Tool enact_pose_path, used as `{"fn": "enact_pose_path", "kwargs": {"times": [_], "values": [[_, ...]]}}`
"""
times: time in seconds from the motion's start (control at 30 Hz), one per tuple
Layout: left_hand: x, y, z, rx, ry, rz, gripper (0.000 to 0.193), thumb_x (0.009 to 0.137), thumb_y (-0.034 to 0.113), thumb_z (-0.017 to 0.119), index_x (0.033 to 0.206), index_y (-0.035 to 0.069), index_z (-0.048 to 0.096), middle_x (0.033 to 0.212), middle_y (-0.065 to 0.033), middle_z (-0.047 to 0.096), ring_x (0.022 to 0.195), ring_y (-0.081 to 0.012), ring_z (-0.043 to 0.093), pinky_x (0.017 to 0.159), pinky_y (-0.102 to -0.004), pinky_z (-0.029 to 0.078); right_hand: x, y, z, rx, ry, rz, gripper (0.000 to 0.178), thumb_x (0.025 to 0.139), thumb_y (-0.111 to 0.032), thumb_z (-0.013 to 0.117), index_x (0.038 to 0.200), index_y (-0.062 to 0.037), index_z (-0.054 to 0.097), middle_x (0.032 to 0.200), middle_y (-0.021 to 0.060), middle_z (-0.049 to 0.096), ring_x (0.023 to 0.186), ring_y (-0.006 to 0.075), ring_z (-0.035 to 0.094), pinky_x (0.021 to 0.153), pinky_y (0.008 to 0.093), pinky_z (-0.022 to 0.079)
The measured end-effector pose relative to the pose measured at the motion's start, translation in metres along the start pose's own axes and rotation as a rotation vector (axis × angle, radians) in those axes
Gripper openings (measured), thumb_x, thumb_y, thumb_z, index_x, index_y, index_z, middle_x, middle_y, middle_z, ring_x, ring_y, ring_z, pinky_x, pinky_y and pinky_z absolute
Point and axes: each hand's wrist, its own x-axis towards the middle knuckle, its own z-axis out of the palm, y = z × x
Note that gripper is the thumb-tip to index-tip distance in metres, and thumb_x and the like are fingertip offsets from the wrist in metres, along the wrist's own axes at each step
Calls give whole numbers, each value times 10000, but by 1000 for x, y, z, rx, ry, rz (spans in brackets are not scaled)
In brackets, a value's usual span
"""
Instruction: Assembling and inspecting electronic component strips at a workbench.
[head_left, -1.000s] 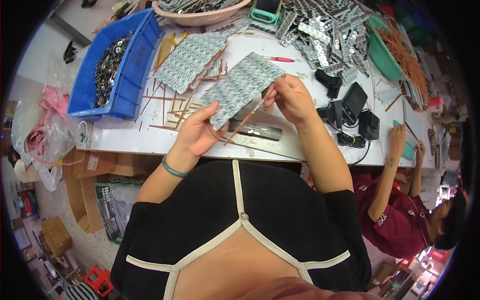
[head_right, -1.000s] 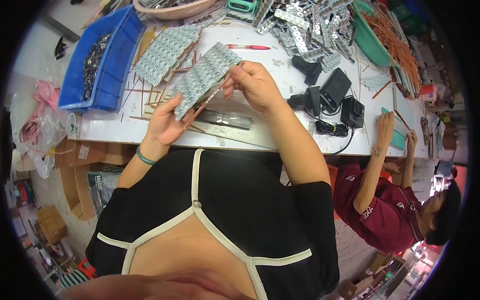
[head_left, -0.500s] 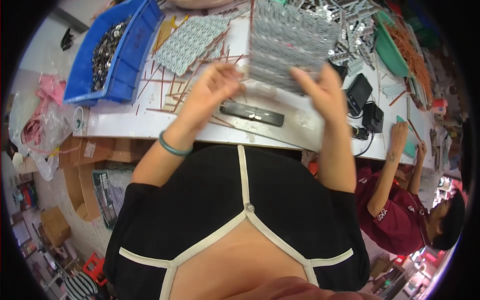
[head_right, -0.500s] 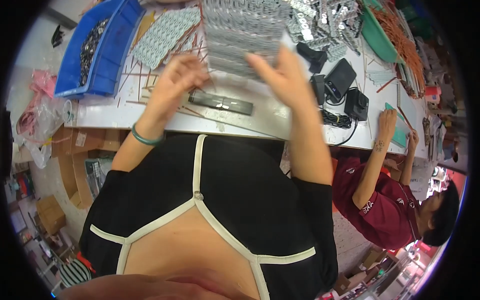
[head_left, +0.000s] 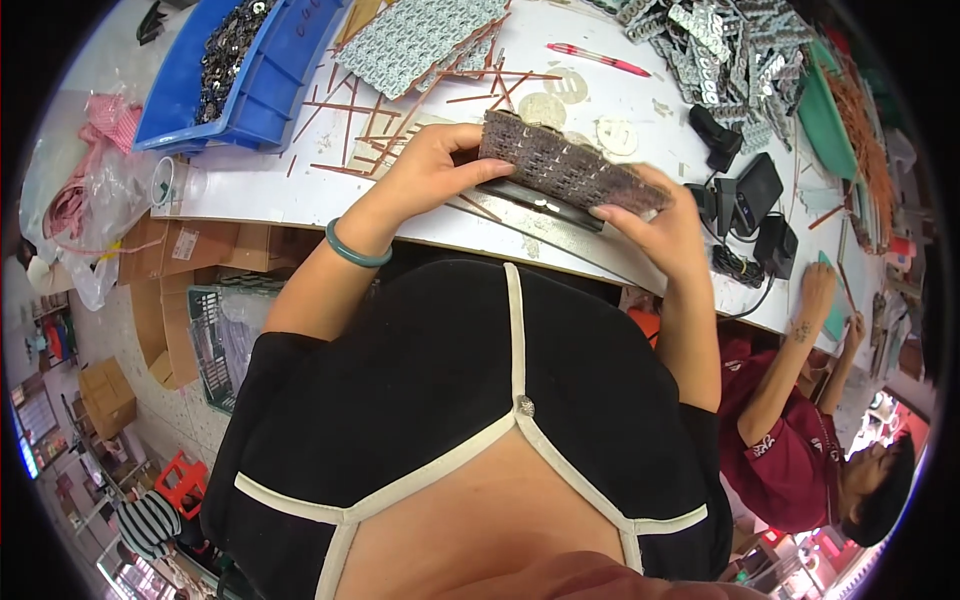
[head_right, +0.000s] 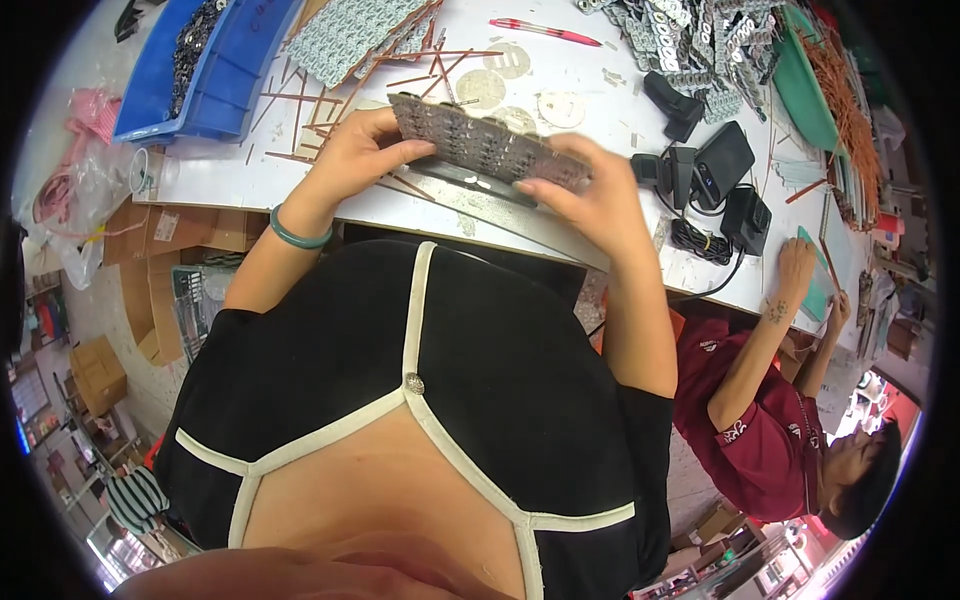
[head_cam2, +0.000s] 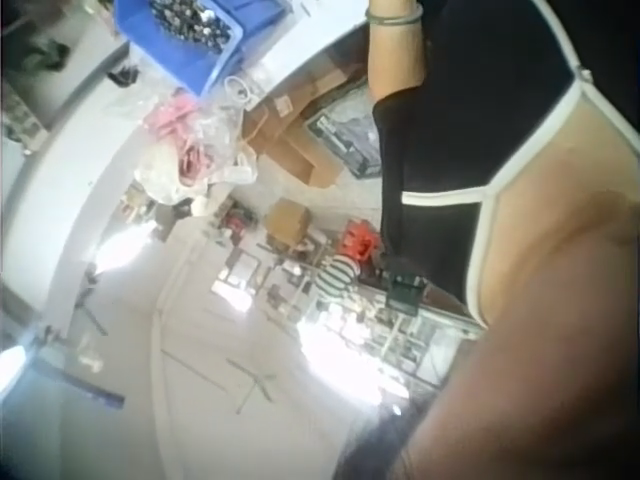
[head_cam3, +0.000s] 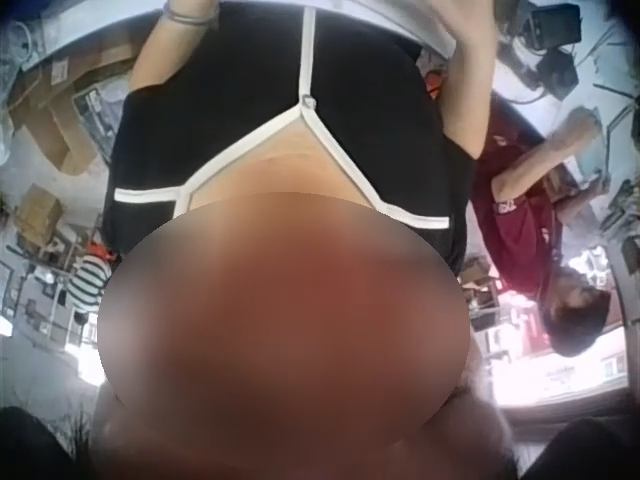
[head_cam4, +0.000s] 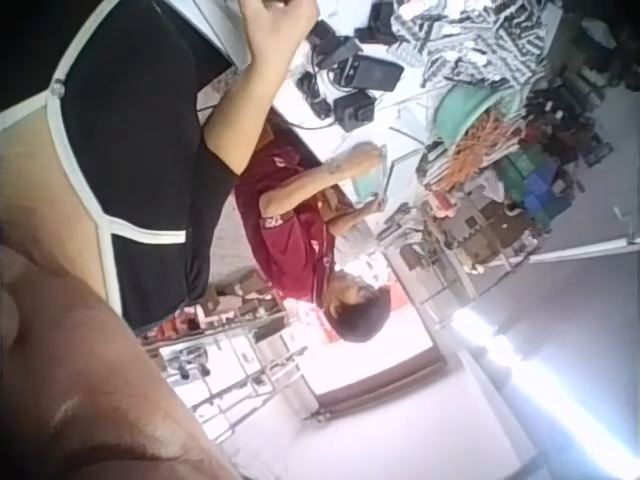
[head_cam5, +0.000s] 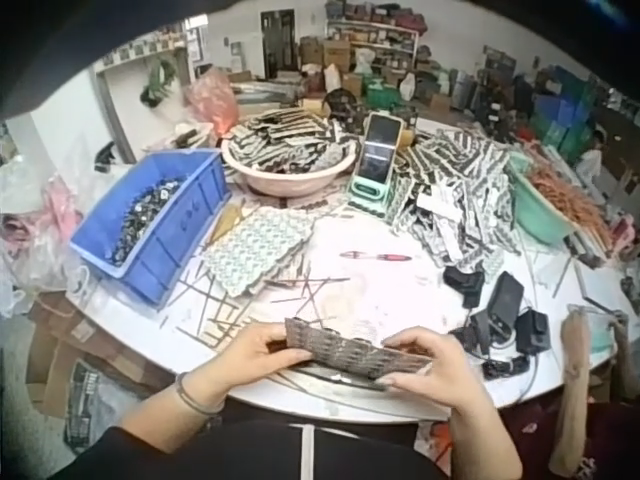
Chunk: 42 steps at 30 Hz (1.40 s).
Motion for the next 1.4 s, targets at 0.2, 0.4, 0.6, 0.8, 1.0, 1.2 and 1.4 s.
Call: {"fn": "enact_pose_path", "kwargs": {"times": [0.2, 0.4, 0.6, 0.8, 1.0, 1.2, 1.4], "values": [[-2, 0, -2, 127, 18, 41, 183, 851, 95, 675, 980, -34, 670, 817, -22, 644, 724, -56, 539, 661, -216, 455, -4, -8, 16, -66, 54, -5, 147, 763, -100, 719, 865, 5, 709, 796, 67, 708, 743, 118, 633, 704, 271, 486], [13, 6, -8, 221, -52, -198, 255, 849, 206, 684, 913, -39, 659, 730, -27, 611, 652, -70, 504, 588, -236, 413, 8, 19, 19, 176, 4, 233, 225, 796, -129, 719, 974, -3, 663, 840, 38, 683, 720, 102, 614, 658, 249, 485], [37, -24, -19, 227, -80, -99, 259, 866, 237, 652, 931, -13, 660, 811, -81, 659, 726, -91, 572, 633, -268, 449, 11, 22, 8, 421, -12, 368, 270, 829, -128, 690, 1058, -9, 608, 867, 20, 638, 708, 71, 557, 599, 208, 442], [25, 27, -5, -430, 123, -159, 247, 887, 130, 628, 1075, -30, 624, 1045, -76, 662, 931, -125, 621, 837, -261, 496, 10, 6, 7, 554, 33, 189, 249, 819, -102, 683, 1027, 17, 617, 852, 65, 657, 729, 106, 582, 627, 227, 458], [27, 24, -10, -813, -82, -310, 274, 893, 133, 612, 1126, -7, 571, 1020, -77, 646, 827, -136, 620, 675, -272, 528, 40, -12, 27, 829, 40, 130, 249, 795, -111, 707, 986, 15, 609, 818, 93, 661, 690, 173, 611, 595, 280, 480], [26, 41, -4, -574, 539, -9, 239, 862, 124, 618, 1063, 26, 534, 859, -34, 603, 708, -145, 587, 591, -284, 508, 74, 19, 20, 384, -65, 204, 657, 744, -191, 777, 1285, 29, 476, 1088, 143, 626, 946, 194, 608, 827, 308, 480], [32, 45, 13, 794, 402, 515, 408, 743, 182, 722, 1082, 25, 559, 805, -112, 618, 718, -258, 612, 672, -363, 474, 47, -36, 49, 545, 135, -202, 799, 762, -209, 761, 1381, 22, 312, 1249, 166, 509, 1130, 244, 517, 929, 373, 433]]}}
